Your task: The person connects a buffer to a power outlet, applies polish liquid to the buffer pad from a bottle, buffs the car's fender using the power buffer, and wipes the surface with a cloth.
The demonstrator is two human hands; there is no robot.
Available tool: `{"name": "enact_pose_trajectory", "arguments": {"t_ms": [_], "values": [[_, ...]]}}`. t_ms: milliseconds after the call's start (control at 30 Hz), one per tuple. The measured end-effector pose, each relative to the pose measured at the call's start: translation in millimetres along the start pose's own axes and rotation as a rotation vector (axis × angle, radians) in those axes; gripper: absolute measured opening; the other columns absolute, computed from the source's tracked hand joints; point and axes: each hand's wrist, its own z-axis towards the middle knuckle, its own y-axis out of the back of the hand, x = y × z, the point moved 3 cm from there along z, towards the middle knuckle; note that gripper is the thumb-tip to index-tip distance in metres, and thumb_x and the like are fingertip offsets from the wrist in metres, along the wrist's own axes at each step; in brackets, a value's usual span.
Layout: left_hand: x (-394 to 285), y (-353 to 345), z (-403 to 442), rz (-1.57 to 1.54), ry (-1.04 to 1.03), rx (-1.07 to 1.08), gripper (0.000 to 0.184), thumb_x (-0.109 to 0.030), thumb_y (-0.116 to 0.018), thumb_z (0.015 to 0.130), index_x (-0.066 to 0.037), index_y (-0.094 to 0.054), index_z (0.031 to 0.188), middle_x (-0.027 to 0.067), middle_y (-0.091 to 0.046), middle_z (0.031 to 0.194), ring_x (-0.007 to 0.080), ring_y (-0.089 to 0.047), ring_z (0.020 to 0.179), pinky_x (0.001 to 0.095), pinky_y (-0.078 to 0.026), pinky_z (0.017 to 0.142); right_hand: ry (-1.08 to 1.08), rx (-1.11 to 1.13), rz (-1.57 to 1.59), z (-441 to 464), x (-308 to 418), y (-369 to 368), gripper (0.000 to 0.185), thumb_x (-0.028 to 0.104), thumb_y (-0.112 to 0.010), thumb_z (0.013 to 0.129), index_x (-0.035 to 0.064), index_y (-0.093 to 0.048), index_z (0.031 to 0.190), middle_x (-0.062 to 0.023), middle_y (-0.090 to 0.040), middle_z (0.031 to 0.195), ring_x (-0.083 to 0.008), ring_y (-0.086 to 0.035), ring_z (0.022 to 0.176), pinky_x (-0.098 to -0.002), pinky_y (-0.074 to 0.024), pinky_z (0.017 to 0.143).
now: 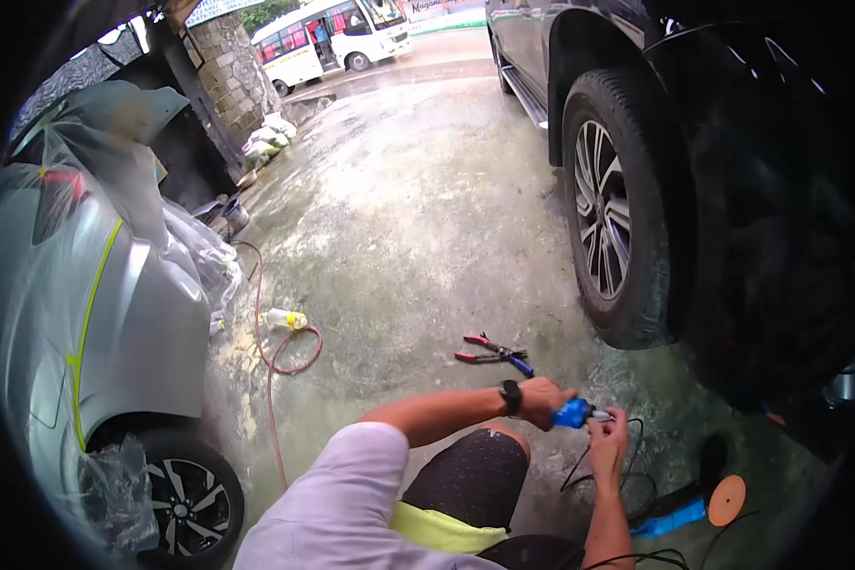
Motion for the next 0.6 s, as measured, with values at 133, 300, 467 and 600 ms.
{"name": "enact_pose_trajectory", "arguments": {"t_ms": [133, 300, 467, 600], "values": [[-26.3, 16.8, 47.3, 0.167, -0.280, 0.099, 0.059, -0.023, -0.077, 0.063, -0.004, -0.054, 0.113, 0.0211, -0.070, 0.083, 0.0422, -0.070, 0.082, 0.0548, -0.053, 0.071, -0.105, -0.050, 0.053, 5.0, 4.8, 41.0, 0.019, 0.007, -0.071, 0.091, -0.0007, -0.064, 0.106, -0.0046, -0.066, 0.079, -0.0117, -0.059, 0.069, -0.0306, -0.0476, 0.061], [-81.3, 24.3, 71.8, 0.033, -0.279, 0.162, 0.056, -0.028, -0.078, 0.068, -0.006, -0.056, 0.114, 0.0198, -0.071, 0.083, 0.0431, -0.070, 0.081, 0.0542, -0.055, 0.072, 0.003, -0.347, 0.131, -6.7, -63.8, 108.8, 0.012, 0.008, -0.072, 0.093, -0.0008, -0.066, 0.100, -0.0030, -0.064, 0.078, -0.0064, -0.056, 0.066, -0.0266, -0.0443, 0.055], [-178.0, 29.9, 102.6, 0.006, -0.513, 0.221, 0.053, -0.031, -0.080, 0.073, -0.008, -0.059, 0.115, 0.0168, -0.073, 0.094, 0.0412, -0.071, 0.089, 0.0521, -0.056, 0.076, -0.495, -0.315, 1.132, -106.5, -40.0, 154.9, 0.068, 0.071, -0.062, 0.090, 0.0081, -0.061, 0.117, -0.0037, -0.062, 0.092, -0.0185, -0.060, 0.072, -0.0369, -0.0483, 0.060], [-257.4, 8.4, 96.4, 0.045, -0.958, 0.116, 0.052, -0.017, -0.075, 0.078, -0.015, -0.060, 0.127, 0.0104, -0.067, 0.126, 0.0297, -0.061, 0.123, 0.0500, -0.048, 0.105, -0.487, -0.243, 1.316, -162.4, -10.9, 145.0, 0.105, 0.096, -0.046, 0.076, 0.0113, -0.054, 0.137, -0.0128, -0.067, 0.118, -0.0321, -0.070, 0.102, -0.0559, -0.0588, 0.087]]}}
